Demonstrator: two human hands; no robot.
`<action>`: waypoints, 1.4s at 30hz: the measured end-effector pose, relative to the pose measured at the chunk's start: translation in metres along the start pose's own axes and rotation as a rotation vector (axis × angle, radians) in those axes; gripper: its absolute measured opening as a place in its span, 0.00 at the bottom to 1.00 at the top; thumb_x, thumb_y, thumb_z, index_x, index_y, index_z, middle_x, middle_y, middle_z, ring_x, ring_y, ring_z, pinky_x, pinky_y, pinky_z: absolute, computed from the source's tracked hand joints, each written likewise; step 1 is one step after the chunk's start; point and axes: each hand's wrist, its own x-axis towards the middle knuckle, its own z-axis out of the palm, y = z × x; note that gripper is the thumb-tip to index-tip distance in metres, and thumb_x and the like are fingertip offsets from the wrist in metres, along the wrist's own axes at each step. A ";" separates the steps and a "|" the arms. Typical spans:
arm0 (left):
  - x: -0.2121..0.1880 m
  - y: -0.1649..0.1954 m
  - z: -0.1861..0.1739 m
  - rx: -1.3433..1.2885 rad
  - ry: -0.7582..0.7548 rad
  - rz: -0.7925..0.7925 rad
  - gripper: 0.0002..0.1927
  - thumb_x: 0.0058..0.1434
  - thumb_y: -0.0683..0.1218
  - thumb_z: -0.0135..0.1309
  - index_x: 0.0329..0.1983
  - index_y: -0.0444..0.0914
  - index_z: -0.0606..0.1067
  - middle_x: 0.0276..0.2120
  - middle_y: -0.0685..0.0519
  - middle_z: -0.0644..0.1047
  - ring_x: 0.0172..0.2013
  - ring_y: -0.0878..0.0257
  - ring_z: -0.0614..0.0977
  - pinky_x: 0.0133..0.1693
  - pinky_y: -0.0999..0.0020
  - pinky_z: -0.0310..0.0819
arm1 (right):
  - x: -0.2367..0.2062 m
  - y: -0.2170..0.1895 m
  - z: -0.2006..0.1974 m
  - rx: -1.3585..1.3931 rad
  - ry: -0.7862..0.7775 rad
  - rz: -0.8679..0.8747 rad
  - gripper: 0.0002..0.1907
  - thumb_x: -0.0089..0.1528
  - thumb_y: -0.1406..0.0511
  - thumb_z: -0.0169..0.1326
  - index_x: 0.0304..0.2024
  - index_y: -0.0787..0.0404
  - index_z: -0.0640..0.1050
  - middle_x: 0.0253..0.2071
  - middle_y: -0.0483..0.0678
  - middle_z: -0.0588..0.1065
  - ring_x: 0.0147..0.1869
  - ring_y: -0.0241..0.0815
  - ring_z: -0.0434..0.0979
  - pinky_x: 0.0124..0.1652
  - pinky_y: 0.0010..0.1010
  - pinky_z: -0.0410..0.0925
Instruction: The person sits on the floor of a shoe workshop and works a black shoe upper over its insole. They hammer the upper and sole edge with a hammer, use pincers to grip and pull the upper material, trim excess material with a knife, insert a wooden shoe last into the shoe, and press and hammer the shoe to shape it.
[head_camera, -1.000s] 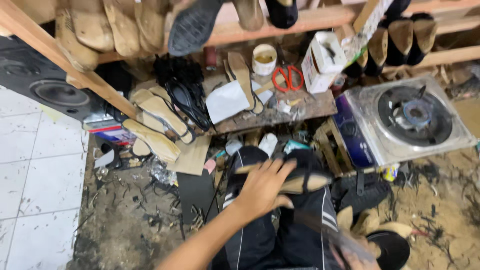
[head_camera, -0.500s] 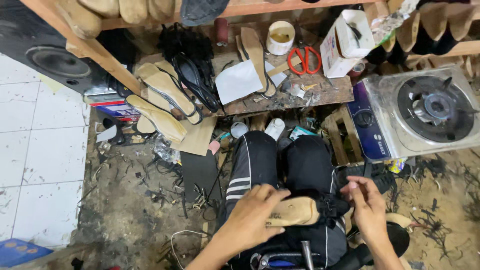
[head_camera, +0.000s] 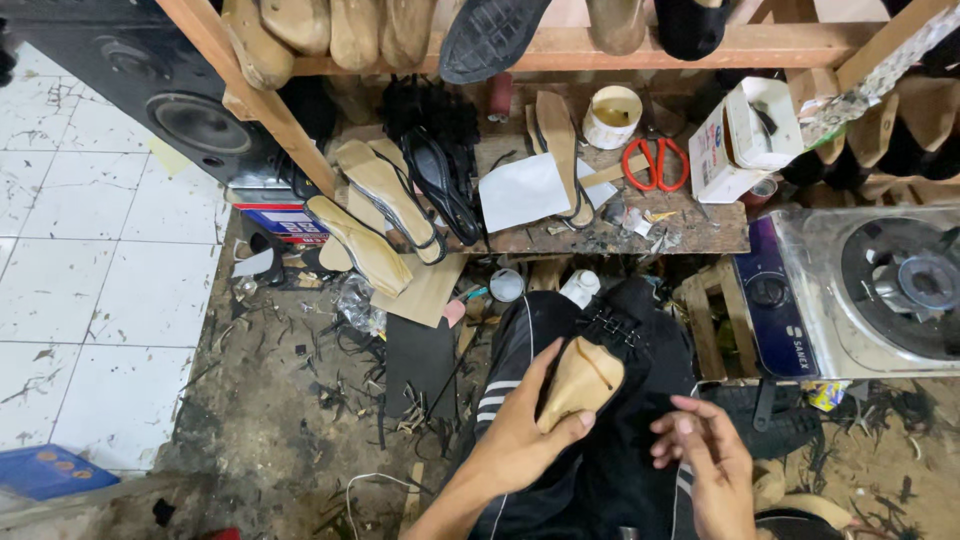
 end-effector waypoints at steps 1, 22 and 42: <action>0.000 0.004 0.002 0.015 0.038 -0.018 0.52 0.56 0.59 0.61 0.78 0.39 0.50 0.65 0.41 0.69 0.65 0.49 0.73 0.63 0.59 0.64 | -0.003 -0.003 0.007 0.061 -0.080 -0.037 0.29 0.65 0.62 0.50 0.67 0.64 0.64 0.53 0.63 0.74 0.49 0.49 0.78 0.45 0.42 0.73; 0.035 -0.009 -0.027 0.519 0.155 0.604 0.33 0.48 0.41 0.68 0.60 0.37 0.74 0.56 0.48 0.74 0.59 0.46 0.73 0.62 0.52 0.64 | 0.061 -0.085 0.007 -0.076 0.100 -0.218 0.25 0.71 0.54 0.48 0.60 0.68 0.73 0.58 0.60 0.75 0.66 0.55 0.73 0.67 0.44 0.62; 0.096 -0.094 -0.024 0.332 0.395 0.554 0.30 0.49 0.47 0.72 0.55 0.36 0.77 0.58 0.44 0.75 0.64 0.42 0.73 0.65 0.45 0.63 | 0.454 -0.031 0.160 -1.838 -0.515 -0.967 0.11 0.52 0.73 0.53 0.37 0.64 0.81 0.42 0.57 0.79 0.49 0.56 0.81 0.48 0.44 0.73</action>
